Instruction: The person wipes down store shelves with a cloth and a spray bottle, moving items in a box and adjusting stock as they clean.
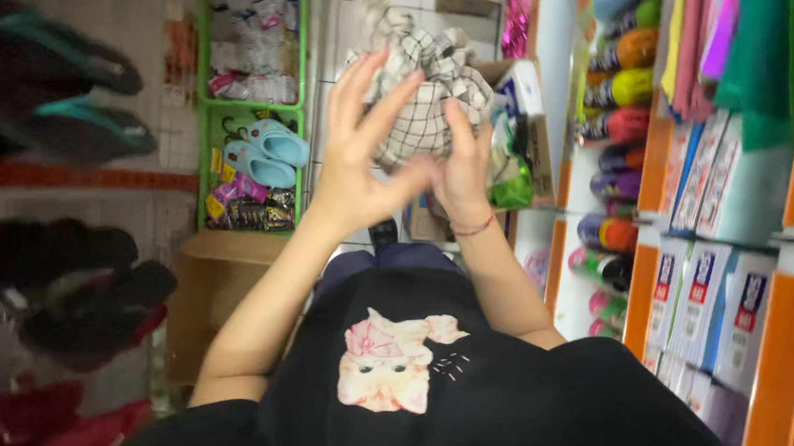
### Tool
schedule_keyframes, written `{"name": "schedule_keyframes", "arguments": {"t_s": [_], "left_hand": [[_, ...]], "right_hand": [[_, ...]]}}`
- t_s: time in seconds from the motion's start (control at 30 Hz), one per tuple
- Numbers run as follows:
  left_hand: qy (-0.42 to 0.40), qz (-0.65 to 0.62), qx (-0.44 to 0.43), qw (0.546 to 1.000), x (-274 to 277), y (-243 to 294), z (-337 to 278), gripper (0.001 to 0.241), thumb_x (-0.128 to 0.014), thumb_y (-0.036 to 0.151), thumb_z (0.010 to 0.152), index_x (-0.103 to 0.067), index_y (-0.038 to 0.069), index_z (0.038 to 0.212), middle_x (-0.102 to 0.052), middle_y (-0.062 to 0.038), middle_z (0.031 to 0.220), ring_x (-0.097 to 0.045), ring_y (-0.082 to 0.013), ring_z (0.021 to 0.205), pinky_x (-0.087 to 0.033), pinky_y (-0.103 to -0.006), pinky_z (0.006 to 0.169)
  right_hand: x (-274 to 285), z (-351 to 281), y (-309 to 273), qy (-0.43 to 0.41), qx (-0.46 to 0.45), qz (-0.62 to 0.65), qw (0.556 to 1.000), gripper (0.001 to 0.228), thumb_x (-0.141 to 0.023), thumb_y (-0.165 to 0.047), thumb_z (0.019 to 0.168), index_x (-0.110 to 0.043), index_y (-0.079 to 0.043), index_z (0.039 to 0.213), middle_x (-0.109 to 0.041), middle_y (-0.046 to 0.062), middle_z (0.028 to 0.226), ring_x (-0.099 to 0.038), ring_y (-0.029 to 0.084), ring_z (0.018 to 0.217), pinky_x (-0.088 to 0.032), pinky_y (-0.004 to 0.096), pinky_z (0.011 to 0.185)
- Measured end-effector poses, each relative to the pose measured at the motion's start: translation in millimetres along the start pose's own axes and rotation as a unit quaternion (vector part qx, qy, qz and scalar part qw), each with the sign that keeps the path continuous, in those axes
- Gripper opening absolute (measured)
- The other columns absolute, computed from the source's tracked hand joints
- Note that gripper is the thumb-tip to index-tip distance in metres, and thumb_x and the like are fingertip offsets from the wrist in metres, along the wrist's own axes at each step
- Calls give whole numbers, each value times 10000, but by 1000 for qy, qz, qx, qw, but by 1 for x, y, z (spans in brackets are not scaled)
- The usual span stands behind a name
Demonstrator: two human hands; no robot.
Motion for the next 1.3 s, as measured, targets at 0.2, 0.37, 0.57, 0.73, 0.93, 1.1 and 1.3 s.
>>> {"name": "schedule_keyframes", "arguments": {"t_s": [0.2,0.37,0.57,0.73,0.93,1.1,1.3], "left_hand": [[31,50,-2,998,98,49,-15,672,-897,172,702,-671,148,1335,-484,-268,1476,-510,-430,1349,-472,-509,1124],[151,135,2,979,198,76,-39,575,-883,66,757,-699,157,1293,-598,-198,1396,-679,-352,1258,-586,-405,1014],[214,484,-97,843,312,162,-106,491,-912,127,824,-659,91,1243,-550,-272,1354,-616,-416,1207,-559,-462,984],[138,793,95,586,374,218,-164,575,-793,166,876,-566,141,1403,-482,-295,1439,-543,-459,1271,-510,-508,1016],[99,884,146,432,415,204,-184,687,-649,213,938,-454,200,1597,-401,-324,1542,-456,-511,1348,-450,-563,1055],[137,895,24,425,444,177,-139,612,-636,214,938,-598,195,1549,-436,-246,1511,-442,-520,1294,-447,-647,1040],[151,862,-57,481,436,164,-80,332,-565,140,1010,-675,83,1318,-576,-174,1388,-528,-407,1184,-472,-591,1014]], "right_hand": [[-73,-44,-21,-388,-135,69,909,559,-600,-233,1054,-433,65,1496,-581,172,1461,-577,285,1365,-459,449,1201],[-160,-75,-27,-602,-78,13,794,668,-601,-345,1005,-434,-6,1556,-526,124,1523,-534,208,1418,-436,384,1215],[-265,-122,-45,-680,127,-45,720,482,-620,-278,1049,-543,64,1380,-482,148,1428,-561,216,1254,-488,353,1068],[-338,-166,-72,-665,289,17,688,406,-658,-214,1044,-555,59,1327,-491,145,1355,-610,256,1190,-519,363,1040],[-411,-203,-82,-608,432,65,664,420,-674,-240,993,-579,56,1277,-480,143,1330,-601,254,1158,-515,355,1010],[-449,-211,-77,-591,464,74,656,390,-659,-196,1001,-577,62,1281,-475,148,1332,-577,248,1178,-510,352,1027],[-480,-202,-63,-552,464,113,684,327,-623,-127,987,-564,49,1256,-480,133,1286,-558,232,1153,-500,344,1034]]}}
Point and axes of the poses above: each hand's wrist, its own z-axis towards the middle knuckle, its own x-axis out of the back of the hand, y = z × x, the point moved 2 cm from there along z, towards the middle knuckle
